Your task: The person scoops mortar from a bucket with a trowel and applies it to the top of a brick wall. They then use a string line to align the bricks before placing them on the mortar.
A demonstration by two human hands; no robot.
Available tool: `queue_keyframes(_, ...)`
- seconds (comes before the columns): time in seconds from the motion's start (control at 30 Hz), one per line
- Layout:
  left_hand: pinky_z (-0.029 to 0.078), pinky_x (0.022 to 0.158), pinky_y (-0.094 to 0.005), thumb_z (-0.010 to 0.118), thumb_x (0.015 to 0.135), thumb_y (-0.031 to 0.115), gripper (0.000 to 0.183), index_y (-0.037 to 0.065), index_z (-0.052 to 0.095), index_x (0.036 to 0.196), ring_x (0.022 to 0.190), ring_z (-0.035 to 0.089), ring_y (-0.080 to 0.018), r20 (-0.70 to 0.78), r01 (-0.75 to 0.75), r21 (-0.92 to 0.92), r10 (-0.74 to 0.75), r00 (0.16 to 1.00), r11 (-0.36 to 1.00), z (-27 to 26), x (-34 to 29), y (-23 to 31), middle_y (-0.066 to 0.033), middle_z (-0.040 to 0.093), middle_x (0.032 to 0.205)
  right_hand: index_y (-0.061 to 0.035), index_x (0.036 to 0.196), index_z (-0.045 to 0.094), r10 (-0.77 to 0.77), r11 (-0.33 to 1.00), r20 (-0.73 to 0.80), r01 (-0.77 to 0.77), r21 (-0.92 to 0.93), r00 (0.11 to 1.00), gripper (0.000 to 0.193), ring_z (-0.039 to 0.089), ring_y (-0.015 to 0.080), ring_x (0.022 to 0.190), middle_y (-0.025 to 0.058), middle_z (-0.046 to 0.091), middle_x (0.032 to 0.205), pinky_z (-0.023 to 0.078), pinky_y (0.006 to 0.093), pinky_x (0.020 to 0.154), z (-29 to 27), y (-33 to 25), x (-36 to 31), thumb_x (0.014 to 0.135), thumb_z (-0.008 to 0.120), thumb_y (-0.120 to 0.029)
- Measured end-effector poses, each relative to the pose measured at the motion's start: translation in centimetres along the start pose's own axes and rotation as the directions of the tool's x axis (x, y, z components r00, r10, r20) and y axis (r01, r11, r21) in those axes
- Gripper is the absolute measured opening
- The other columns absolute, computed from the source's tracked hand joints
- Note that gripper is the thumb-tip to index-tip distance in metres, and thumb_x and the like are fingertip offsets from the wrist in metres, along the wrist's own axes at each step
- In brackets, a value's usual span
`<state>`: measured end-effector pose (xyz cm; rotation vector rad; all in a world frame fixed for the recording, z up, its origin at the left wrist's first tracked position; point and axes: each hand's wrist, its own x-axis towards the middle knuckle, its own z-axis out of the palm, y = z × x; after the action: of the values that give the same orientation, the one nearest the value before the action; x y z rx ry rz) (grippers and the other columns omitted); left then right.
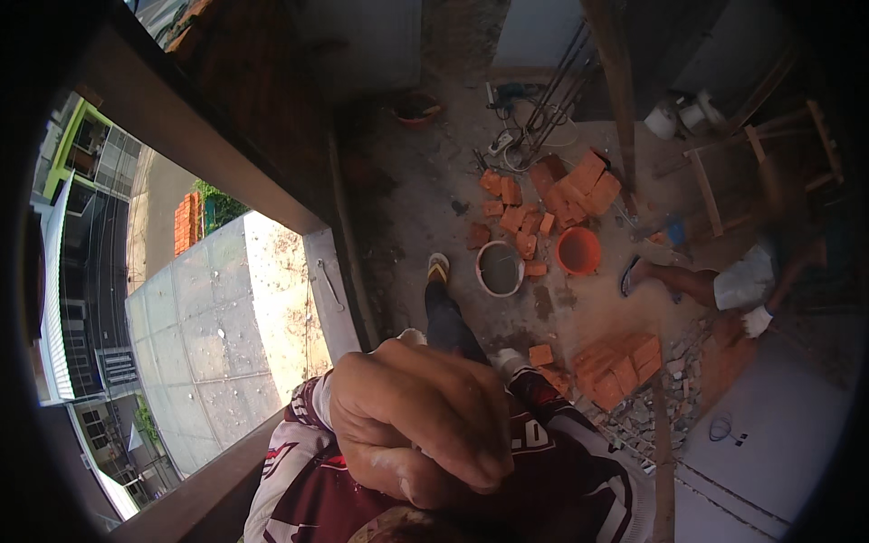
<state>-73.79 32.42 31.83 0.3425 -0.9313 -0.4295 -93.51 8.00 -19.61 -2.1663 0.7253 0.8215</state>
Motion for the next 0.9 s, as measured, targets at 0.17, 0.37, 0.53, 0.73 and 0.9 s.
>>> queue_keyframes(0.17,0.057,0.078,-0.0362,0.067,0.098,0.011,0.025,-0.010,0.070,0.111,0.085,0.071,-0.0286,-0.137,0.105,0.399,-0.054,0.989,0.911,-10.7,6.0,2.4,-0.0215,0.073,0.096,-0.0061,0.119,0.074,-0.036,0.962,0.168,0.079,-0.262,0.985,0.048,0.066,0.0399,0.117,0.0199,0.071,0.121,0.051,0.0472,0.099,-9.1,-5.9,9.6,0.092,0.064,-0.045)
queue_keyframes(0.37,0.057,0.082,-0.0299,0.060,0.104,0.007,0.018,-0.003,0.070,0.115,0.091,0.072,-0.0143,-0.632,0.282,0.418,0.054,0.773,0.864,-20.6,7.7,2.6,-0.0124,0.075,0.101,-0.0065,0.116,0.075,-0.152,0.834,0.189,0.228,-0.502,0.970,0.051,0.065,0.0410,0.117,0.0206,0.071,0.121,0.050,0.0490,0.100,-24.7,-20.2,24.5,0.094,0.057,-0.049)
queue_keyframes(0.53,0.057,0.083,-0.0290,0.060,0.104,0.010,0.018,-0.003,0.071,0.112,0.090,0.072,-0.0137,-0.806,0.345,0.337,0.079,0.587,0.876,-25.9,8.2,0.8,-0.0094,0.076,0.095,-0.0035,0.121,0.073,-0.232,0.939,-0.014,0.221,-0.264,0.973,0.049,0.068,0.0372,0.113,0.0196,0.074,0.117,0.051,0.0431,0.097,-35.1,-38.4,36.3,0.093,0.064,-0.043)
queue_keyframes(0.73,0.057,0.082,-0.0276,0.062,0.104,0.011,0.018,-0.003,0.071,0.112,0.088,0.070,-0.0117,-0.805,0.351,0.359,0.097,0.585,0.865,-35.0,11.8,1.6,-0.0078,0.075,0.094,-0.0015,0.123,0.071,-0.546,0.833,0.022,0.546,-0.085,0.837,0.045,0.070,0.0305,0.111,0.0186,0.074,0.117,0.052,0.0381,0.096,-39.1,-57.9,41.1,0.092,0.071,-0.035)
queue_keyframes(0.9,0.057,0.082,-0.0265,0.063,0.103,0.011,0.017,-0.003,0.072,0.110,0.089,0.070,-0.0113,-0.743,0.259,0.462,0.211,0.635,0.848,-45.9,18.1,5.4,-0.0070,0.074,0.093,-0.0021,0.127,0.070,-0.642,0.746,0.134,0.655,-0.120,0.755,0.048,0.068,0.0285,0.116,0.0165,0.074,0.118,0.051,0.0380,0.099,-39.6,-67.1,48.6,0.093,0.071,-0.036)
